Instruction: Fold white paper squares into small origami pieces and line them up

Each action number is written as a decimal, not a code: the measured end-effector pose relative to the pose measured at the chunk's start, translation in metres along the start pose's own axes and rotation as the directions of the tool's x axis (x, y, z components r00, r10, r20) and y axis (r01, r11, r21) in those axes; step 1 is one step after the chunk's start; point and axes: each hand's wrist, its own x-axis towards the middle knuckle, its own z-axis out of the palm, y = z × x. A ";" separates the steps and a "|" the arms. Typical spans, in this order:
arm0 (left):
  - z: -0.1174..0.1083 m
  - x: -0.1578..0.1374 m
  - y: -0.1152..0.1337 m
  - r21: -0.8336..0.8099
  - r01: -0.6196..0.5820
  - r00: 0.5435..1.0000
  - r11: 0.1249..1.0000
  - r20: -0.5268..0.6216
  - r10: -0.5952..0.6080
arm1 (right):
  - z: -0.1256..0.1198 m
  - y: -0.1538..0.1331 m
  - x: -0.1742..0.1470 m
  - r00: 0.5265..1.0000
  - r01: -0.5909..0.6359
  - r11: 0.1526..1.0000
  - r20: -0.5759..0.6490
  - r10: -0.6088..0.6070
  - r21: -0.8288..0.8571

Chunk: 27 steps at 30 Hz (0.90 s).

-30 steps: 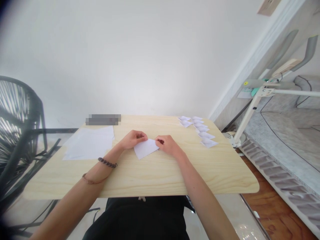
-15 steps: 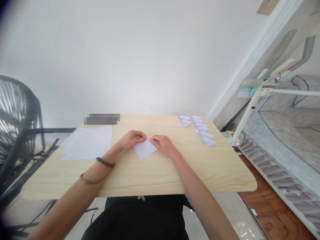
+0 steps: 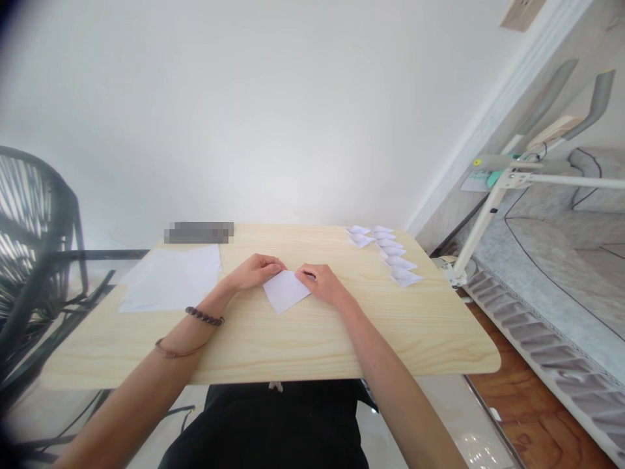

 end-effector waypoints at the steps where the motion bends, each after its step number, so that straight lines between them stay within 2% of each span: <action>1: 0.002 0.000 0.000 0.004 -0.004 1.000 1.000 -0.002 0.004 | 0.001 0.000 0.000 1.000 0.000 1.000 -0.006 0.000 -0.007; 8: 0.004 0.003 -0.003 0.038 -0.064 0.998 0.997 -0.005 0.064 | 0.004 0.002 0.001 0.998 -0.026 1.000 -0.055 0.025 -0.013; 14: -0.004 0.002 -0.004 0.024 -0.040 0.999 0.999 -0.006 0.040 | -0.007 0.008 -0.004 0.997 -0.078 0.997 -0.019 0.078 0.029; 19: -0.006 0.002 -0.007 0.027 0.011 0.999 1.000 -0.041 -0.010 | -0.019 0.015 -0.012 0.989 -0.130 0.988 -0.057 0.136 0.087; 23: -0.003 0.002 -0.006 0.015 0.008 0.999 1.000 -0.038 -0.007 | -0.014 0.010 -0.009 0.991 -0.094 0.993 -0.088 0.099 0.068; 27: 0.002 0.002 -0.003 0.045 -0.026 0.999 0.999 -0.043 0.028 | -0.002 0.003 -0.002 0.997 -0.053 0.999 -0.058 0.052 -0.011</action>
